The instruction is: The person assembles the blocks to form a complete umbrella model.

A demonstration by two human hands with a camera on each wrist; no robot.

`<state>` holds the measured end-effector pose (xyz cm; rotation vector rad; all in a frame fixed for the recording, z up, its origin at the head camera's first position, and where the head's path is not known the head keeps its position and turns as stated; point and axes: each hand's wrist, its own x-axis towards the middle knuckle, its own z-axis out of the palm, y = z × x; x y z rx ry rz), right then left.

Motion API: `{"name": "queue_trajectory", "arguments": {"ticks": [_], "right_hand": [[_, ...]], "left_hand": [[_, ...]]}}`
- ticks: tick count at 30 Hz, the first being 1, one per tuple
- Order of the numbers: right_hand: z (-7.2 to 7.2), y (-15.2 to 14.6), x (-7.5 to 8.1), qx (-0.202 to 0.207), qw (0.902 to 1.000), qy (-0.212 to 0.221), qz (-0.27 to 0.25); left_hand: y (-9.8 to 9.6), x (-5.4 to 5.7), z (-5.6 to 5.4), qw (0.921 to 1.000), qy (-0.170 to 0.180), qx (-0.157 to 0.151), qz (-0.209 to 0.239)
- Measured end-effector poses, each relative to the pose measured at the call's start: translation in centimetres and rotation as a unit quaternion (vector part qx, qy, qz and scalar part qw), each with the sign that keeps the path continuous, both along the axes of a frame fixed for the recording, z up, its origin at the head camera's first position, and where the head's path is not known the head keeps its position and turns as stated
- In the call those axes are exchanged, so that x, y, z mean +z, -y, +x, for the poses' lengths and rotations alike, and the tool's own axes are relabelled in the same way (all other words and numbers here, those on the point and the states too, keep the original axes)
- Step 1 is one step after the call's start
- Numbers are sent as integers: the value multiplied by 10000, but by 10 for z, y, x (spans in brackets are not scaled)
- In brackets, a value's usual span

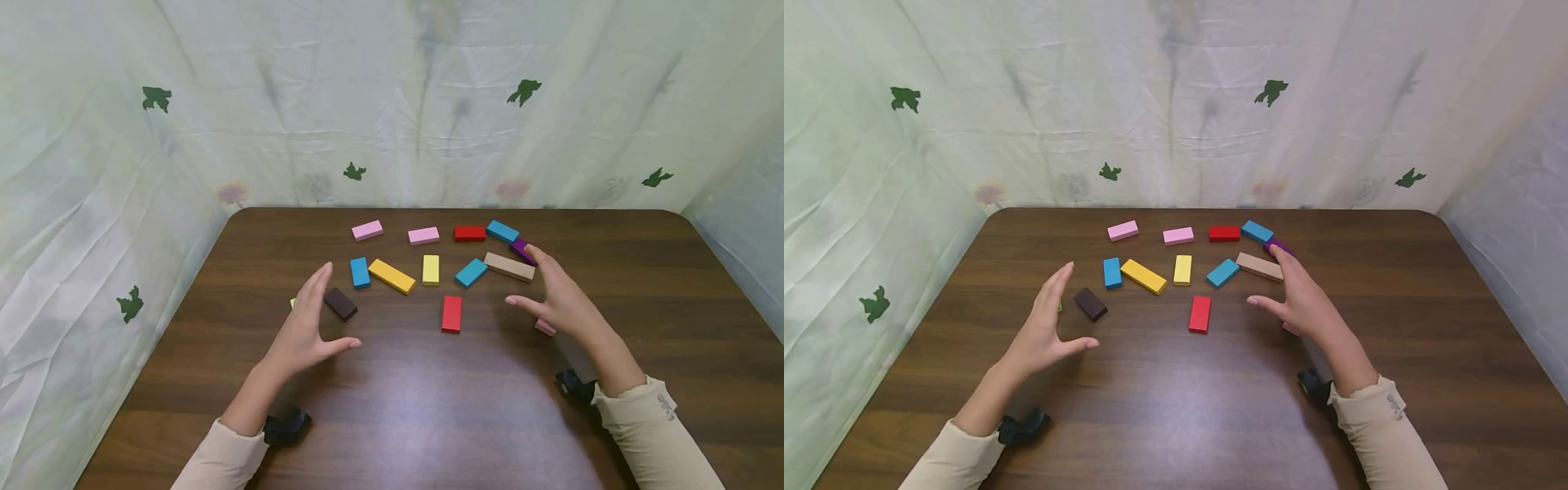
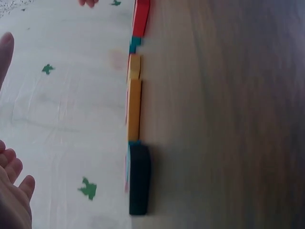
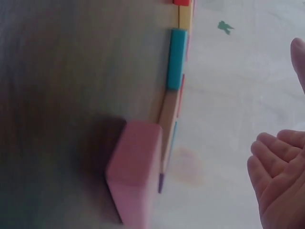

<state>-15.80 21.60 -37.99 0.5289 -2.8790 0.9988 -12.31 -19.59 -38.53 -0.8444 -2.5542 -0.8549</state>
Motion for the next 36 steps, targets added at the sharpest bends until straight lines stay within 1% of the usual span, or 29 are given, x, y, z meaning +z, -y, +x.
{"name": "queue_trajectory", "arguments": {"ticks": [3, 7, 10, 17, 19, 22, 24, 30, 36], "right_hand": [[-2, 3, -5, -71, 9999, 66, -126], [-4, 7, -12, -51, 9994, 103, -329], [-6, 9, -17, 10, 9989, 97, -458], [-12, 15, -25, 114, 9977, -10, -672], [-13, 18, -27, 122, 9973, 4, -730], [-16, 21, -31, 70, 9965, 135, -825], [-18, 23, -33, 67, 9959, 219, -875], [-24, 27, -41, 112, 9926, 313, -1170], [-29, 27, -50, 163, 9906, 415, -1293]], "left_hand": [[-7, -3, 1, 9993, 273, -105, 235], [-15, -7, 1, 9972, 553, -188, 472], [-21, -10, 2, 9960, 662, -218, 555], [-32, -23, 0, 9936, 811, -310, 724], [-36, -26, -1, 9919, 917, -351, 804], [-41, -29, -2, 9891, 1092, -378, 912], [-44, -31, -2, 9875, 1199, -370, 952], [-51, -40, -4, 9854, 1345, -394, 967], [-59, -47, -7, 9843, 1455, -483, 870]]}}
